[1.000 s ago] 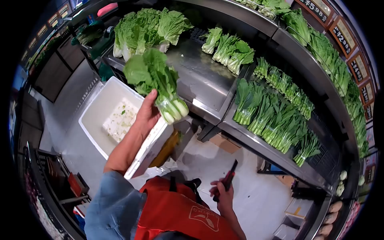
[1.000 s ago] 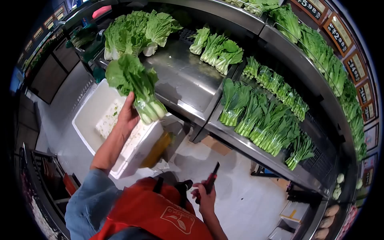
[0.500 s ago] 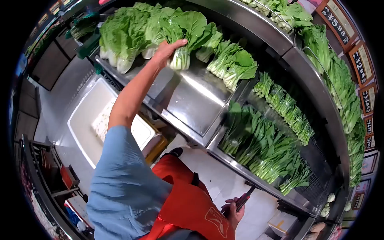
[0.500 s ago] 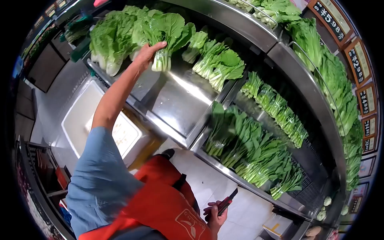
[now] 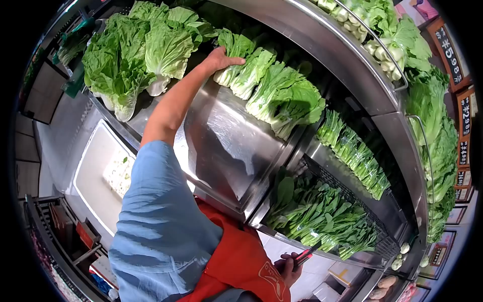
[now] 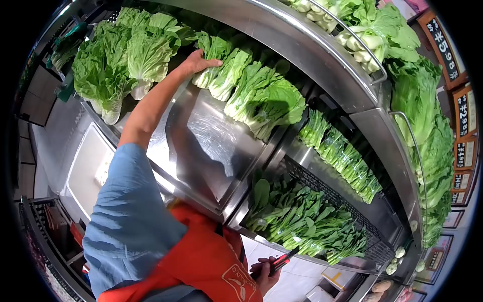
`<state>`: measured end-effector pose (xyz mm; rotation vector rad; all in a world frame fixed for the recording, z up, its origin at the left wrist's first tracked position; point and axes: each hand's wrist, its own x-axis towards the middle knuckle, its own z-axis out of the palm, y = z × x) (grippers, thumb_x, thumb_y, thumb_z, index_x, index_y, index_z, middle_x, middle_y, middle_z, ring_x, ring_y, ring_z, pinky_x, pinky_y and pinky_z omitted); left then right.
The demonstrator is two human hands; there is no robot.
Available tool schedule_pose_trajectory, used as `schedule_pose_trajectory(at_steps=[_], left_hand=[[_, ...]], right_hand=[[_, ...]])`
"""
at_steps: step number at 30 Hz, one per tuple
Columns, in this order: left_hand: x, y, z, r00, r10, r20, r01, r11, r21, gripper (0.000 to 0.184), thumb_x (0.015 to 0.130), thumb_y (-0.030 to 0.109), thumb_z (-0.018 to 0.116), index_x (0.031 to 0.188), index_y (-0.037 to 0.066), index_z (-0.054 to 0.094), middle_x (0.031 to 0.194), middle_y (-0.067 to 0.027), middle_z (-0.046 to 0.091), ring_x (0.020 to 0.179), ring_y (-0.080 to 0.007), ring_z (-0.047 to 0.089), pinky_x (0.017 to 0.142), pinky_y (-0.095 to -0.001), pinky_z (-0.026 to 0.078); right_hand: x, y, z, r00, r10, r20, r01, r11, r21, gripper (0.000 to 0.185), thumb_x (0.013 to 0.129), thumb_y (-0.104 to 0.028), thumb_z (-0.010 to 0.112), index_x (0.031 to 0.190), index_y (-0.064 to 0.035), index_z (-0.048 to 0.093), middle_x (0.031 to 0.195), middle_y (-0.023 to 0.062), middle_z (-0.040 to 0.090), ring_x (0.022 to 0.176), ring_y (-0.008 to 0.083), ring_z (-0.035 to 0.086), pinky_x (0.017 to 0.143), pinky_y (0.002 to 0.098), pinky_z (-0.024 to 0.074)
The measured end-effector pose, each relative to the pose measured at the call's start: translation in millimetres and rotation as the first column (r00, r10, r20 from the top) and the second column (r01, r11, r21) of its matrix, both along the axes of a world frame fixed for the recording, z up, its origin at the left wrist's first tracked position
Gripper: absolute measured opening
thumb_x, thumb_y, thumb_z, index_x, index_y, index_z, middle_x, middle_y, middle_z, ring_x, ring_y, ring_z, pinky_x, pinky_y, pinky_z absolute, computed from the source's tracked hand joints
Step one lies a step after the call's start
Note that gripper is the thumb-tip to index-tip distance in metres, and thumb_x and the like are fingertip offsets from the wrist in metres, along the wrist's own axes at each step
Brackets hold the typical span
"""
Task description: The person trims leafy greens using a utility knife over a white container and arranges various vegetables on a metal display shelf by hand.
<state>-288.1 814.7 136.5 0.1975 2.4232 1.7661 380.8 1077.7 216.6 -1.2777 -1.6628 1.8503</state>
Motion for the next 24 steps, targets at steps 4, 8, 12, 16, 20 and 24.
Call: schedule_pose_trajectory(at_steps=[4, 8, 12, 16, 20, 24], left_hand=[[10, -3, 28, 0.993, -0.066, 0.099, 0.071, 0.996, -0.057, 0.092, 0.066, 0.044, 0.093, 0.134, -0.003, 0.054, 0.128, -0.0184, 0.064, 0.119, -0.0274, 0.060, 0.105, -0.0378, 0.046], [16, -1, 20, 0.994, -0.039, 0.105, 0.033, 0.998, 0.057, 0.113, 0.068, 0.048, 0.091, 0.146, -0.008, 0.033, 0.141, -0.0220, 0.052, 0.131, -0.0284, 0.051, 0.110, -0.0372, 0.041], [17, -14, -8, 0.999, 0.017, 0.033, -0.026, 0.957, 0.288, 0.123, 0.067, 0.051, 0.091, 0.146, -0.014, 0.023, 0.136, -0.0281, 0.052, 0.129, -0.0314, 0.052, 0.111, -0.0376, 0.041], [25, -16, -25, 0.990, 0.115, 0.080, -0.122, 0.988, 0.096, 0.119, 0.066, 0.047, 0.093, 0.144, -0.013, 0.027, 0.138, -0.0274, 0.052, 0.128, -0.0308, 0.053, 0.110, -0.0355, 0.042], [24, -10, -30, 0.999, -0.037, 0.040, 0.036, 0.999, 0.030, 0.104, 0.066, 0.037, 0.092, 0.142, -0.010, 0.038, 0.136, -0.0233, 0.057, 0.127, -0.0292, 0.054, 0.110, -0.0355, 0.040], [29, -17, -21, 0.994, -0.111, -0.002, 0.110, 0.987, -0.114, 0.100, 0.068, 0.039, 0.090, 0.141, -0.010, 0.041, 0.136, -0.0247, 0.057, 0.128, -0.0305, 0.054, 0.111, -0.0351, 0.039]], right_hand=[[-16, 0, 2, 1.000, -0.017, 0.020, 0.017, 1.000, -0.011, 0.029, 0.098, -0.018, 0.063, 0.121, -0.0026, 0.054, 0.090, 0.0124, 0.068, 0.059, 0.0153, 0.062, 0.046, 0.0262, 0.0475], [-26, -2, -1, 1.000, -0.023, -0.001, 0.023, 1.000, -0.016, 0.030, 0.098, -0.019, 0.063, 0.121, -0.0020, 0.053, 0.090, 0.0122, 0.068, 0.058, 0.0152, 0.061, 0.045, 0.0263, 0.0453], [-25, -1, -2, 0.997, -0.068, -0.027, 0.068, 0.997, 0.023, 0.032, 0.097, -0.018, 0.063, 0.122, -0.0012, 0.053, 0.090, 0.0131, 0.067, 0.057, 0.0157, 0.061, 0.045, 0.0263, 0.0464], [-23, 0, -11, 0.993, -0.099, -0.070, 0.097, 0.995, -0.030, 0.033, 0.096, -0.017, 0.064, 0.122, -0.0003, 0.053, 0.090, 0.0135, 0.067, 0.057, 0.0161, 0.061, 0.045, 0.0260, 0.0478], [-26, -5, -13, 0.994, -0.067, -0.086, 0.064, 0.997, -0.036, 0.036, 0.094, -0.021, 0.068, 0.121, -0.0013, 0.054, 0.090, 0.0137, 0.067, 0.058, 0.0164, 0.062, 0.046, 0.0269, 0.0482], [-27, -9, -11, 0.991, -0.069, -0.112, 0.064, 0.997, -0.044, 0.037, 0.094, -0.022, 0.069, 0.121, -0.0016, 0.054, 0.090, 0.0130, 0.067, 0.058, 0.0163, 0.062, 0.046, 0.0272, 0.0480]])
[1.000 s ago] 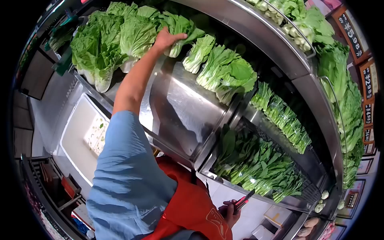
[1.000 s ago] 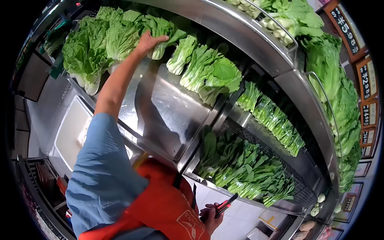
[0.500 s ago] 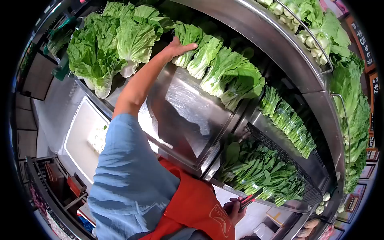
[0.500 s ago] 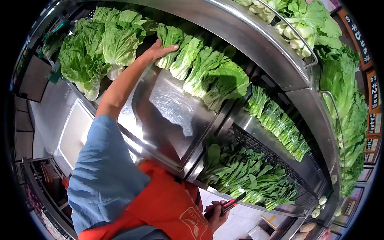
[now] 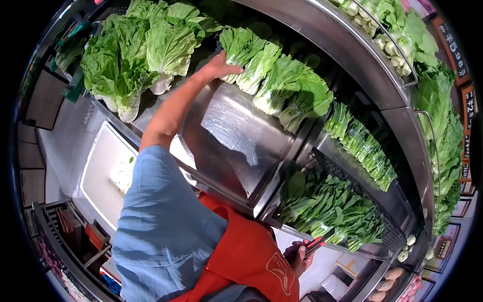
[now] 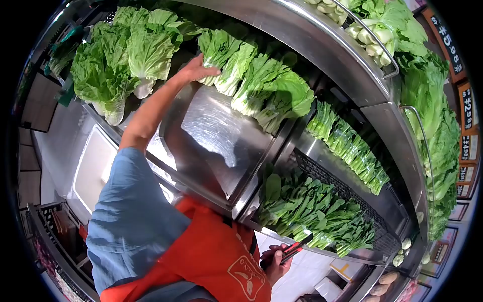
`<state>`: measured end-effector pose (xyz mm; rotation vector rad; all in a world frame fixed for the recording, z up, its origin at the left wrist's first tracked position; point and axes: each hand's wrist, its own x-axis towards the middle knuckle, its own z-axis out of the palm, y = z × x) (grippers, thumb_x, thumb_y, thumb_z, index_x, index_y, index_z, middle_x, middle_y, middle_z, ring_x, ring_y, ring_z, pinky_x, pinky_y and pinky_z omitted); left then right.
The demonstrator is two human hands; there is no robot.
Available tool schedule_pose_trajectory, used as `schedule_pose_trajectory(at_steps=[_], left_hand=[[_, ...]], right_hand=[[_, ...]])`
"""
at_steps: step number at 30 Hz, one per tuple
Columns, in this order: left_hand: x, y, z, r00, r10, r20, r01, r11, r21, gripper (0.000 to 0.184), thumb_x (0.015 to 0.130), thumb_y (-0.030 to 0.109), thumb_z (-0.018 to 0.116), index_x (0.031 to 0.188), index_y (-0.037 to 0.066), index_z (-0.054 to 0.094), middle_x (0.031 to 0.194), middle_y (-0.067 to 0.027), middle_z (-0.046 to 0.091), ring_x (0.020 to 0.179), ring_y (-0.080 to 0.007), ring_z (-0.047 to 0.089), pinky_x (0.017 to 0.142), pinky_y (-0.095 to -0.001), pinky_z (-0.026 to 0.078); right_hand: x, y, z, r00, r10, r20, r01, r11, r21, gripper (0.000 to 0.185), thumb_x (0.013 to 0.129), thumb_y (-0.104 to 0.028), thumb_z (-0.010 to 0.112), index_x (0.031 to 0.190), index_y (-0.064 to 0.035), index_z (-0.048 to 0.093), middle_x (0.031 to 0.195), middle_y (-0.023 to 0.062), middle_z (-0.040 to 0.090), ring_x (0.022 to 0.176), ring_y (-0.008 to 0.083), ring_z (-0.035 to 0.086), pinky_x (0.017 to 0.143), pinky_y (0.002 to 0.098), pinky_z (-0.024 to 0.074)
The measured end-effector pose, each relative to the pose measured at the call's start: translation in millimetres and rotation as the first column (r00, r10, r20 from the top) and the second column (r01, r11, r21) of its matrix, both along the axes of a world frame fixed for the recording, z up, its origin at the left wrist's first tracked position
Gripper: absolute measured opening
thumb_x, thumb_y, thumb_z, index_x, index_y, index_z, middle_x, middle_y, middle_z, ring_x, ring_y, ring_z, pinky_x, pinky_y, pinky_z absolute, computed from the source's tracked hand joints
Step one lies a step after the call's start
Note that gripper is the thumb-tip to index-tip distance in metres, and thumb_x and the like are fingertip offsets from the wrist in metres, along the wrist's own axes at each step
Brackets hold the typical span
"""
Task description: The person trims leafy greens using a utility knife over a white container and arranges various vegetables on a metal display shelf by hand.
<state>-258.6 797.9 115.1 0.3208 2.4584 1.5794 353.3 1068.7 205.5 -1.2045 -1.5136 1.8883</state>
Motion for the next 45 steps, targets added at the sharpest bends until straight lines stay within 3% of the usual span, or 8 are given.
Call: schedule_pose_trajectory(at_steps=[7, 11, 15, 16, 23, 32, 41, 45], left_hand=[[-2, 2, -6, 0.998, 0.045, 0.041, -0.041, 0.995, -0.087, 0.117, 0.065, 0.057, 0.087, 0.147, -0.008, 0.035, 0.145, -0.0278, 0.049, 0.136, -0.0349, 0.047, 0.115, -0.0359, 0.035], [48, 1, 40, 0.894, 0.303, -0.330, -0.427, 0.800, -0.421, 0.128, 0.061, 0.073, 0.081, 0.147, -0.009, 0.032, 0.141, -0.0284, 0.048, 0.132, -0.0400, 0.047, 0.108, -0.0472, 0.038], [78, 0, 44, 0.624, 0.223, -0.748, -0.420, 0.904, -0.080, 0.068, 0.084, 0.044, 0.077, 0.127, -0.003, 0.054, 0.111, -0.0183, 0.059, 0.102, -0.0327, 0.057, 0.090, -0.0459, 0.046], [94, 11, 58, 0.806, 0.162, -0.569, -0.229, 0.972, -0.047, 0.052, 0.086, 0.039, 0.075, 0.113, -0.002, 0.058, 0.100, -0.0160, 0.062, 0.092, -0.0310, 0.060, 0.081, -0.0416, 0.050], [109, 74, 63, 0.833, -0.111, -0.543, -0.238, 0.812, -0.532, 0.050, 0.088, 0.040, 0.071, 0.110, 0.000, 0.051, 0.101, -0.0256, 0.066, 0.092, -0.0406, 0.067, 0.078, -0.0482, 0.055], [86, 88, 39, 0.901, -0.046, -0.432, -0.263, 0.733, -0.627, 0.071, 0.084, 0.047, 0.072, 0.122, -0.004, 0.043, 0.109, -0.0263, 0.067, 0.107, -0.0432, 0.063, 0.091, -0.0465, 0.052], [92, 73, 36, 0.908, -0.113, -0.403, -0.179, 0.765, -0.618, 0.072, 0.083, 0.049, 0.074, 0.121, -0.003, 0.042, 0.104, -0.0249, 0.068, 0.104, -0.0422, 0.064, 0.086, -0.0469, 0.053], [102, 65, 61, 0.870, -0.109, -0.481, -0.252, 0.742, -0.622, 0.082, 0.080, 0.066, 0.069, 0.122, -0.001, 0.048, 0.108, -0.0224, 0.065, 0.105, -0.0369, 0.064, 0.079, -0.0474, 0.054]], right_hand=[[-11, -10, -3, 0.999, 0.018, 0.026, -0.018, 1.000, -0.024, 0.034, 0.094, -0.023, 0.069, 0.119, -0.0048, 0.056, 0.090, 0.0111, 0.068, 0.058, 0.0146, 0.061, 0.045, 0.0264, 0.0462], [-16, -15, 3, 0.999, 0.021, 0.025, -0.021, 1.000, -0.021, 0.031, 0.094, -0.021, 0.068, 0.119, -0.0054, 0.057, 0.090, 0.0106, 0.068, 0.058, 0.0148, 0.061, 0.044, 0.0265, 0.0464], [-8, -11, -11, 0.999, -0.017, 0.046, 0.019, 0.999, -0.026, 0.033, 0.094, -0.021, 0.069, 0.120, -0.0047, 0.056, 0.089, 0.0107, 0.067, 0.057, 0.0153, 0.061, 0.045, 0.0270, 0.0469], [-5, -13, -15, 0.999, -0.025, 0.048, 0.026, 0.999, -0.034, 0.034, 0.094, -0.022, 0.069, 0.119, -0.0048, 0.056, 0.088, 0.0107, 0.067, 0.056, 0.0154, 0.059, 0.045, 0.0277, 0.0468], [-18, -24, 2, 0.999, 0.020, 0.040, -0.018, 0.999, -0.028, 0.030, 0.095, -0.022, 0.069, 0.119, -0.0070, 0.057, 0.089, 0.0105, 0.067, 0.057, 0.0149, 0.060, 0.048, 0.0274, 0.0480], [-1, -25, -10, 1.000, -0.012, 0.014, 0.012, 1.000, -0.012, 0.030, 0.096, -0.022, 0.068, 0.119, -0.0067, 0.058, 0.090, 0.0105, 0.068, 0.059, 0.0149, 0.060, 0.049, 0.0277, 0.0488], [-6, -26, -12, 0.999, -0.022, 0.023, 0.024, 0.996, -0.081, 0.026, 0.097, -0.018, 0.065, 0.119, -0.0058, 0.058, 0.090, 0.0113, 0.068, 0.059, 0.0157, 0.062, 0.049, 0.0276, 0.0496], [-15, -25, -10, 0.999, 0.007, 0.043, -0.004, 0.997, -0.077, 0.025, 0.097, -0.016, 0.064, 0.119, -0.0050, 0.058, 0.090, 0.0117, 0.068, 0.060, 0.0159, 0.062, 0.049, 0.0282, 0.0497]])
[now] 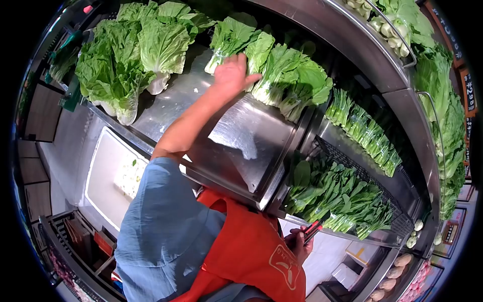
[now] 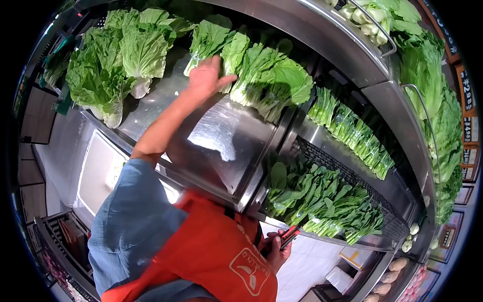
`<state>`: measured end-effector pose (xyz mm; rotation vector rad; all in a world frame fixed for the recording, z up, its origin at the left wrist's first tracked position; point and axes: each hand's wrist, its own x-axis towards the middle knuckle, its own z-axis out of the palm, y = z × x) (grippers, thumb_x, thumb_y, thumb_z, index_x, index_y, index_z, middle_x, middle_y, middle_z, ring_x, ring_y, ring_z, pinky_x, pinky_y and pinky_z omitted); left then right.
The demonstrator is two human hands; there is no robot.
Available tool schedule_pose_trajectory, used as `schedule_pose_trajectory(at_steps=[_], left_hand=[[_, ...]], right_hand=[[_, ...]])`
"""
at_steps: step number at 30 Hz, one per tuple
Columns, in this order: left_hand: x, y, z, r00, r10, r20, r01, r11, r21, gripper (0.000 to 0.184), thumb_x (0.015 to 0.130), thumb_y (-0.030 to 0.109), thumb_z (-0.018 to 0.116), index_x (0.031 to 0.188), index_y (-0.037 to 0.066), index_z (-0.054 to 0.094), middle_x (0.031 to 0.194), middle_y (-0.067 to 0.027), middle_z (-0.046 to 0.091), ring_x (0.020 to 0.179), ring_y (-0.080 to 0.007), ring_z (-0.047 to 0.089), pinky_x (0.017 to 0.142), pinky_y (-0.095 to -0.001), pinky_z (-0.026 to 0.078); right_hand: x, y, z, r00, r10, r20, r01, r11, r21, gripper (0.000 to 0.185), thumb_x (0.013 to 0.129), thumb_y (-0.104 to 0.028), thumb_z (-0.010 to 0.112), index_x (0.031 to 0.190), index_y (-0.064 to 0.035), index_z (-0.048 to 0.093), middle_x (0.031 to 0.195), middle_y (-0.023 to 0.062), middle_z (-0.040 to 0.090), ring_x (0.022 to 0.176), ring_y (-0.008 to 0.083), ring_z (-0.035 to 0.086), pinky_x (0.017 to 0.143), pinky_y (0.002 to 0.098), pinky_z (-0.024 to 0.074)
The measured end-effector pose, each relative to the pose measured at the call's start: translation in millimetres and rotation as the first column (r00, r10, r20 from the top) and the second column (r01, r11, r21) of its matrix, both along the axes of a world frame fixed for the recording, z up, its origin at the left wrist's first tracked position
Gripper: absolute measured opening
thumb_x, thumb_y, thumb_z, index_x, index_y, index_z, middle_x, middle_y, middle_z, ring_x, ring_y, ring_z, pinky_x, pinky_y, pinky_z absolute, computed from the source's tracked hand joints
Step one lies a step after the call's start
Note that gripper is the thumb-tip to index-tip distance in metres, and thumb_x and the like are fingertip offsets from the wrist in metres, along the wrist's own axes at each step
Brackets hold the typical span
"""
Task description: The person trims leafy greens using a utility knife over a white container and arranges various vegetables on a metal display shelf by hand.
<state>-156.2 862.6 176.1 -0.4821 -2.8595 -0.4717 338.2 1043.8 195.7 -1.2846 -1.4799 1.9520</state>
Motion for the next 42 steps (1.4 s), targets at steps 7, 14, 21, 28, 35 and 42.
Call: schedule_pose_trajectory(at_steps=[7, 14, 21, 28, 35, 42], left_hand=[[-91, -55, -20, 0.964, 0.260, 0.062, -0.266, 0.913, 0.309, 0.117, 0.078, 0.077, 0.065, 0.148, -0.010, 0.029, 0.132, -0.0298, 0.055, 0.121, -0.0438, 0.056, 0.101, -0.0479, 0.046], [-92, -35, -51, 0.991, -0.011, 0.133, -0.056, 0.873, 0.485, 0.109, 0.079, 0.075, 0.065, 0.151, 0.000, 0.032, 0.139, -0.0266, 0.054, 0.129, -0.0378, 0.054, 0.108, -0.0447, 0.042], [-85, -28, -38, 0.968, 0.077, 0.239, -0.161, 0.922, 0.352, 0.108, 0.081, 0.080, 0.055, 0.153, 0.003, 0.031, 0.141, -0.0234, 0.053, 0.130, -0.0357, 0.053, 0.106, -0.0463, 0.043], [-87, -37, -27, 0.935, 0.069, 0.349, -0.191, 0.924, 0.331, 0.119, 0.079, 0.083, 0.054, 0.157, 0.001, 0.017, 0.149, -0.0308, 0.039, 0.133, -0.0426, 0.048, 0.109, -0.0469, 0.041], [-19, -97, -11, 0.993, 0.118, -0.026, -0.082, 0.818, 0.570, 0.096, 0.088, 0.068, 0.061, 0.145, -0.005, 0.036, 0.135, -0.0313, 0.047, 0.124, -0.0442, 0.052, 0.103, -0.0481, 0.044], [218, -220, -2, 0.954, 0.235, 0.186, -0.295, 0.628, 0.720, 0.049, 0.098, 0.042, 0.063, 0.118, -0.003, 0.059, 0.102, -0.0156, 0.068, 0.091, -0.0223, 0.067, 0.081, -0.0339, 0.052]], right_hand=[[6, 7, -11, 1.000, -0.003, 0.008, 0.003, 0.999, 0.051, 0.026, 0.097, -0.017, 0.064, 0.118, -0.0041, 0.058, 0.089, 0.0123, 0.068, 0.058, 0.0158, 0.061, 0.048, 0.0282, 0.0495], [-13, -5, 4, 1.000, 0.020, -0.019, -0.021, 0.999, -0.041, 0.026, 0.097, -0.014, 0.063, 0.119, -0.0039, 0.054, 0.091, 0.0106, 0.067, 0.060, 0.0136, 0.061, 0.048, 0.0262, 0.0485], [-28, -3, 0, 0.997, 0.051, -0.052, -0.054, 0.996, -0.065, 0.027, 0.097, -0.018, 0.064, 0.119, -0.0039, 0.056, 0.090, 0.0102, 0.067, 0.057, 0.0146, 0.061, 0.047, 0.0267, 0.0481], [-24, -1, -1, 0.986, 0.113, -0.121, -0.125, 0.988, -0.089, 0.031, 0.095, -0.019, 0.068, 0.118, -0.0046, 0.054, 0.090, 0.0096, 0.067, 0.059, 0.0142, 0.063, 0.047, 0.0263, 0.0489], [-8, 3, 12, 0.953, 0.255, -0.163, -0.269, 0.961, -0.065, 0.031, 0.096, -0.021, 0.068, 0.120, -0.0051, 0.056, 0.092, 0.0109, 0.068, 0.063, 0.0160, 0.064, 0.050, 0.0276, 0.0507], [34, 17, -8, 0.877, 0.460, -0.140, -0.472, 0.879, -0.070, 0.030, 0.097, -0.018, 0.064, 0.122, -0.0042, 0.053, 0.094, 0.0112, 0.067, 0.065, 0.0167, 0.064, 0.051, 0.0281, 0.0503]])
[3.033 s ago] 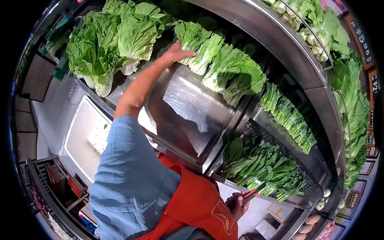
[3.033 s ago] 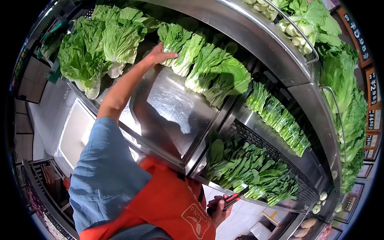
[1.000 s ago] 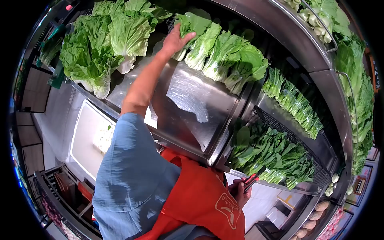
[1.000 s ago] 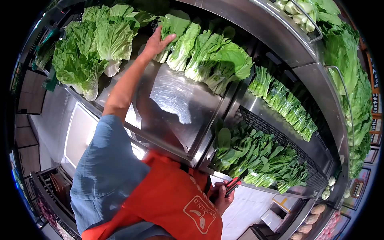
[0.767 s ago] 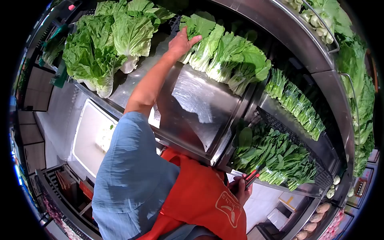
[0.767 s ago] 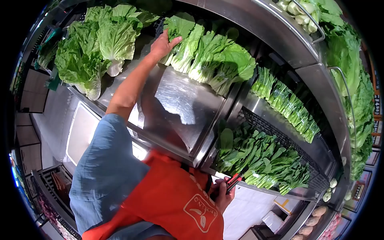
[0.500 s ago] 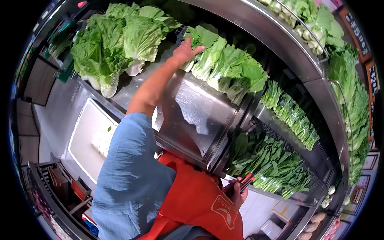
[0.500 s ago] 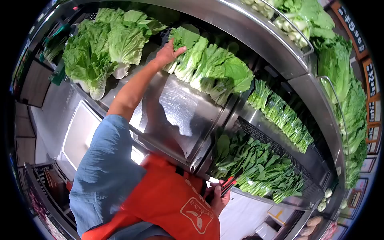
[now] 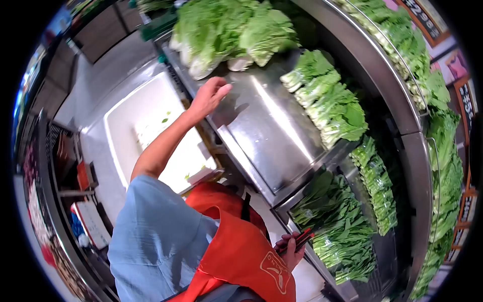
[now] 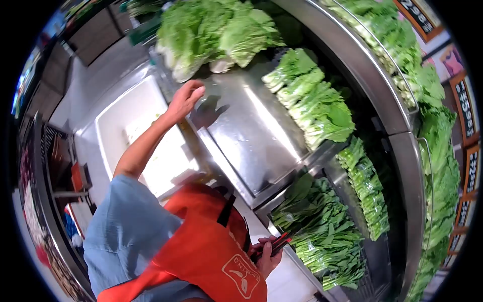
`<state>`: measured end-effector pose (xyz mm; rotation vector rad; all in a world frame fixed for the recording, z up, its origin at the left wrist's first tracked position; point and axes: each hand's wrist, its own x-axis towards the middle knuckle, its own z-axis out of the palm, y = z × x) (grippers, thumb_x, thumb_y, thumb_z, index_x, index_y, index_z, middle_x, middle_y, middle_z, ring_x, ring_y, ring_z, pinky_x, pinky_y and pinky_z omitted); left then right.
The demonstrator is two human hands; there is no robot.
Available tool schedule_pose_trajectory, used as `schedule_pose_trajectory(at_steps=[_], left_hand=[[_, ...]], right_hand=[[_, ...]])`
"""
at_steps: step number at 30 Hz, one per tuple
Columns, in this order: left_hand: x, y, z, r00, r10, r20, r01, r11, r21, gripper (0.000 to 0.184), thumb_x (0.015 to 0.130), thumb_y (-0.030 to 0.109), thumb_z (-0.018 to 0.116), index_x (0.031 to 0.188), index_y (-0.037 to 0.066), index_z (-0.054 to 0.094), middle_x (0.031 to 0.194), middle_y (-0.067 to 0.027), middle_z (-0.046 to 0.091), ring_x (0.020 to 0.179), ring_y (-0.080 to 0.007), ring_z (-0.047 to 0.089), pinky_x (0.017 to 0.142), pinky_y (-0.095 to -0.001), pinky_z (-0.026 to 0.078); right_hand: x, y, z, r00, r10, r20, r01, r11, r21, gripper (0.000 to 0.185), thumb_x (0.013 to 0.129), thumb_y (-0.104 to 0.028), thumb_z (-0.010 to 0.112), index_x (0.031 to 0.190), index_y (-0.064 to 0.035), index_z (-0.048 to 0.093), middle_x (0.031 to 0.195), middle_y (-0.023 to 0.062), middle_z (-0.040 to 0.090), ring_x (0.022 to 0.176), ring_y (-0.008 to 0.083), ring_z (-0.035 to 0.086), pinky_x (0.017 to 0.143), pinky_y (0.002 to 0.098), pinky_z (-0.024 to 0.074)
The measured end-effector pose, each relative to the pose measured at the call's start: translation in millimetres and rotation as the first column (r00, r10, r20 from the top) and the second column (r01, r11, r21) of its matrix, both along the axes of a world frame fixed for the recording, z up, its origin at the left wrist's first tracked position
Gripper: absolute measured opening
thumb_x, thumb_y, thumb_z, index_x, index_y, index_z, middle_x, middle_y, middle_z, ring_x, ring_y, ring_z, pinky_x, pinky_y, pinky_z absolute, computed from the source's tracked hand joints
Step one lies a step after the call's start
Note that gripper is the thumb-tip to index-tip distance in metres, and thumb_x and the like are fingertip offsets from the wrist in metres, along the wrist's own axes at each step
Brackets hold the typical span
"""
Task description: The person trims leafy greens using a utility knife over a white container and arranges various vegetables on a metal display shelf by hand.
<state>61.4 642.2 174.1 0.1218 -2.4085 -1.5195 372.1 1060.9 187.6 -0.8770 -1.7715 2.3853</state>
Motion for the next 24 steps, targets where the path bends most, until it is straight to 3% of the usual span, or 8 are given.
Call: schedule_pose_trajectory(at_steps=[2, 8, 14, 16, 18, 20, 22, 24], left_hand=[[81, -40, -18, 0.995, 0.097, 0.018, -0.099, 0.983, 0.156, 0.041, 0.100, 0.039, 0.060, 0.112, -0.001, 0.062, 0.093, -0.0096, 0.069, 0.087, -0.0168, 0.066, 0.076, -0.0301, 0.051], [355, -111, -14, 0.805, 0.505, 0.311, -0.555, 0.826, 0.095, 0.046, 0.102, 0.048, 0.052, 0.095, 0.003, 0.062, 0.083, -0.0051, 0.066, 0.074, -0.0132, 0.064, 0.063, -0.0295, 0.050], [448, -115, -82, 0.694, 0.485, 0.531, -0.649, 0.741, 0.172, 0.050, 0.100, 0.050, 0.051, 0.094, 0.001, 0.061, 0.079, -0.0075, 0.066, 0.067, -0.0149, 0.066, 0.053, -0.0296, 0.050], [434, -98, -103, 0.735, 0.279, 0.618, -0.436, 0.893, 0.115, 0.047, 0.099, 0.047, 0.053, 0.099, 0.001, 0.062, 0.087, -0.0128, 0.069, 0.080, -0.0205, 0.070, 0.063, -0.0351, 0.054], [423, -73, -86, 0.889, 0.025, 0.457, 0.000, 0.999, -0.054, 0.040, 0.097, 0.041, 0.056, 0.104, 0.002, 0.064, 0.101, -0.0187, 0.069, 0.094, -0.0291, 0.069, 0.078, -0.0415, 0.054], [417, -64, -69, 0.823, -0.205, 0.530, 0.357, 0.912, -0.203, 0.039, 0.096, 0.039, 0.059, 0.112, 0.003, 0.062, 0.108, -0.0221, 0.066, 0.102, -0.0383, 0.065, 0.085, -0.0465, 0.051], [428, -83, -92, 0.795, -0.473, 0.380, 0.586, 0.760, -0.281, 0.049, 0.095, 0.045, 0.062, 0.120, 0.003, 0.060, 0.108, -0.0202, 0.064, 0.092, -0.0387, 0.064, 0.078, -0.0456, 0.052], [456, -122, -107, 0.771, -0.569, 0.287, 0.633, 0.737, -0.236, 0.050, 0.095, 0.046, 0.063, 0.122, 0.004, 0.059, 0.110, -0.0203, 0.063, 0.094, -0.0403, 0.063, 0.079, -0.0479, 0.052]], right_hand=[[16, 7, -11, 0.994, 0.107, 0.001, -0.107, 0.994, -0.003, 0.030, 0.098, -0.018, 0.064, 0.122, -0.0053, 0.053, 0.093, 0.0111, 0.068, 0.065, 0.0167, 0.064, 0.053, 0.0288, 0.0520], [54, -6, -48, 0.881, 0.471, 0.035, -0.469, 0.881, -0.067, 0.023, 0.097, -0.014, 0.057, 0.117, -0.0030, 0.052, 0.089, 0.0114, 0.065, 0.062, 0.0169, 0.061, 0.054, 0.0299, 0.0505], [97, -65, -32, 0.795, 0.606, -0.009, -0.602, 0.787, -0.133, 0.024, 0.098, -0.017, 0.057, 0.116, -0.0022, 0.051, 0.089, 0.0127, 0.065, 0.065, 0.0168, 0.062, 0.057, 0.0299, 0.0512], [116, -82, -29, 0.807, 0.590, 0.013, -0.586, 0.803, -0.112, 0.022, 0.098, -0.013, 0.055, 0.117, -0.0019, 0.051, 0.088, 0.0134, 0.065, 0.062, 0.0175, 0.062, 0.056, 0.0303, 0.0512], [138, -94, -42, 0.807, 0.589, 0.033, -0.586, 0.807, -0.065, 0.022, 0.098, -0.012, 0.055, 0.117, -0.0016, 0.050, 0.088, 0.0140, 0.066, 0.060, 0.0172, 0.062, 0.053, 0.0298, 0.0504], [161, -110, -62, 0.833, 0.544, 0.102, -0.545, 0.838, -0.016, 0.025, 0.097, -0.013, 0.055, 0.118, -0.0003, 0.048, 0.088, 0.0151, 0.066, 0.057, 0.0196, 0.062, 0.052, 0.0309, 0.0497], [180, -143, -53, 0.813, 0.540, 0.218, -0.553, 0.833, 0.001, 0.021, 0.101, -0.017, 0.054, 0.117, -0.0043, 0.051, 0.085, 0.0102, 0.065, 0.057, 0.0142, 0.057, 0.047, 0.0275, 0.0462], [199, -172, -67, 0.793, 0.573, 0.207, -0.584, 0.812, -0.012, 0.030, 0.099, -0.011, 0.057, 0.127, -0.0035, 0.046, 0.093, 0.0125, 0.068, 0.060, 0.0147, 0.061, 0.050, 0.0269, 0.0495]])
